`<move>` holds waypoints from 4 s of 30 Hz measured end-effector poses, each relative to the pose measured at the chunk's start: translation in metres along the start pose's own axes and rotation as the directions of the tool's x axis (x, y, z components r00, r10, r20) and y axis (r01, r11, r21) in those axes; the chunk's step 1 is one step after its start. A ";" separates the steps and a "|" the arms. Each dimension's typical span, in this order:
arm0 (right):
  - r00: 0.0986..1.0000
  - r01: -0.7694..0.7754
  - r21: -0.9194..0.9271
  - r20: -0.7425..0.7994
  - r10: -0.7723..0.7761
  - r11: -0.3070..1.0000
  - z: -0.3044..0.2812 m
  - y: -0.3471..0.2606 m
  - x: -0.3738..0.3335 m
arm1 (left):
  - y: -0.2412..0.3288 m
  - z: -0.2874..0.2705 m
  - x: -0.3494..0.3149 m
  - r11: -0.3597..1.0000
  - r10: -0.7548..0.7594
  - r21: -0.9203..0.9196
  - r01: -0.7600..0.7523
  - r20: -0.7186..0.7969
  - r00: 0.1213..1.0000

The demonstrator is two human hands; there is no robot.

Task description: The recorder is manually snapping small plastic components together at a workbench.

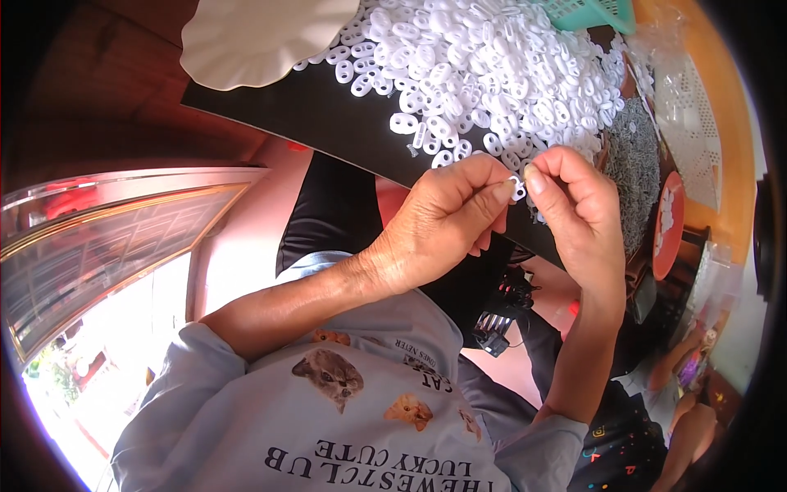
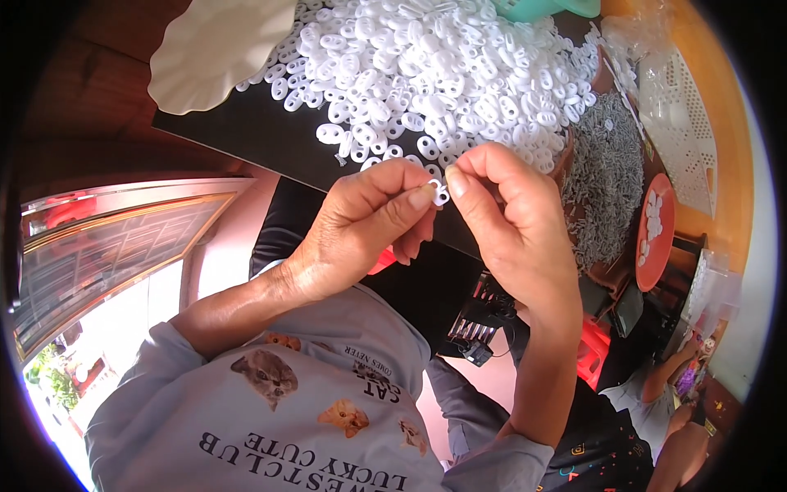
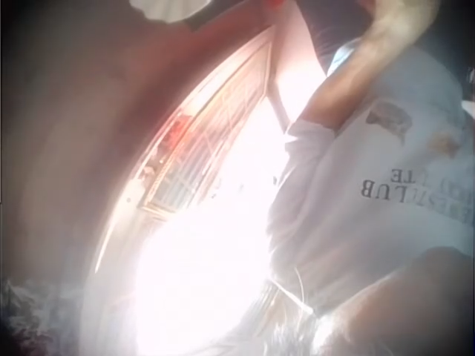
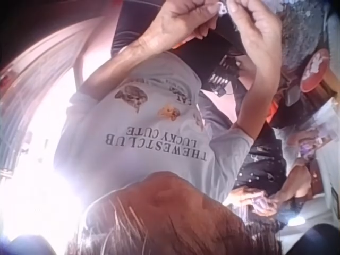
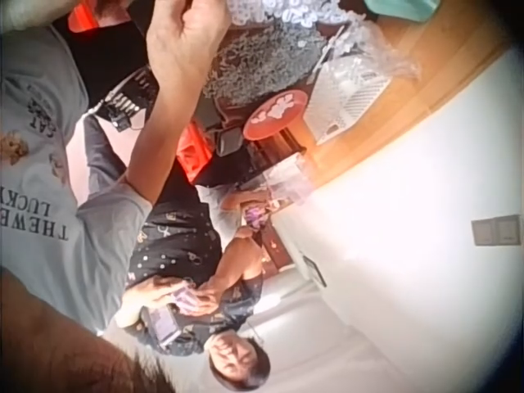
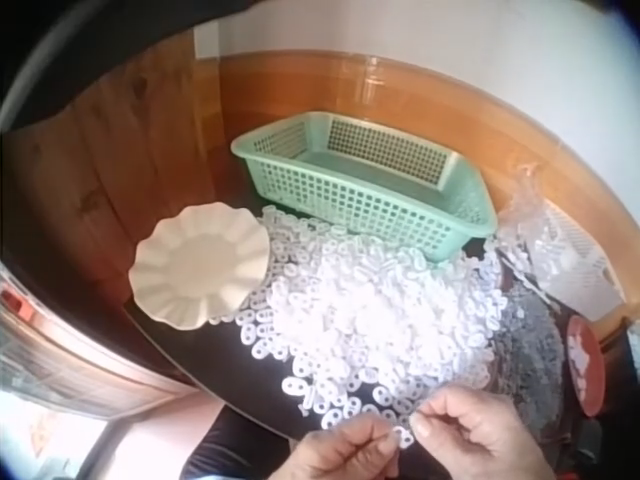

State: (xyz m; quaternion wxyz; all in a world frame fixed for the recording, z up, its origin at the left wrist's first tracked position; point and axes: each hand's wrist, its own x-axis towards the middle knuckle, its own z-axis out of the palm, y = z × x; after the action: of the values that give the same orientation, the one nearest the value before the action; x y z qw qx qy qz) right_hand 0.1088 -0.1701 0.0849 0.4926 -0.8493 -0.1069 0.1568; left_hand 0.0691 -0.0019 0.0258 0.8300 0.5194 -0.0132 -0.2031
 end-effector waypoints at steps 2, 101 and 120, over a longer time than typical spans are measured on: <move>0.999 0.005 0.010 -0.039 -0.005 1.000 0.001 0.000 -0.001 | 0.000 0.000 0.000 1.000 -0.001 0.006 0.001 0.000 1.000; 0.920 0.174 -0.001 0.356 -0.162 0.985 0.000 -0.007 -0.020 | -0.005 -0.018 -0.037 0.996 0.074 0.021 -0.081 0.225 0.972; 0.944 0.086 -0.051 0.324 -0.065 0.995 0.006 -0.012 -0.019 | -0.009 -0.018 -0.037 0.979 0.154 0.098 -0.177 0.207 0.966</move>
State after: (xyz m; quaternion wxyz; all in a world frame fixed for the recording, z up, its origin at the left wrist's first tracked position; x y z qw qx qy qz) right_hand 0.0889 -0.1652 0.0957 0.4467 -0.8229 -0.2234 0.2709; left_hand 0.0369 0.0227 0.0168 0.8070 0.5409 -0.1512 -0.1827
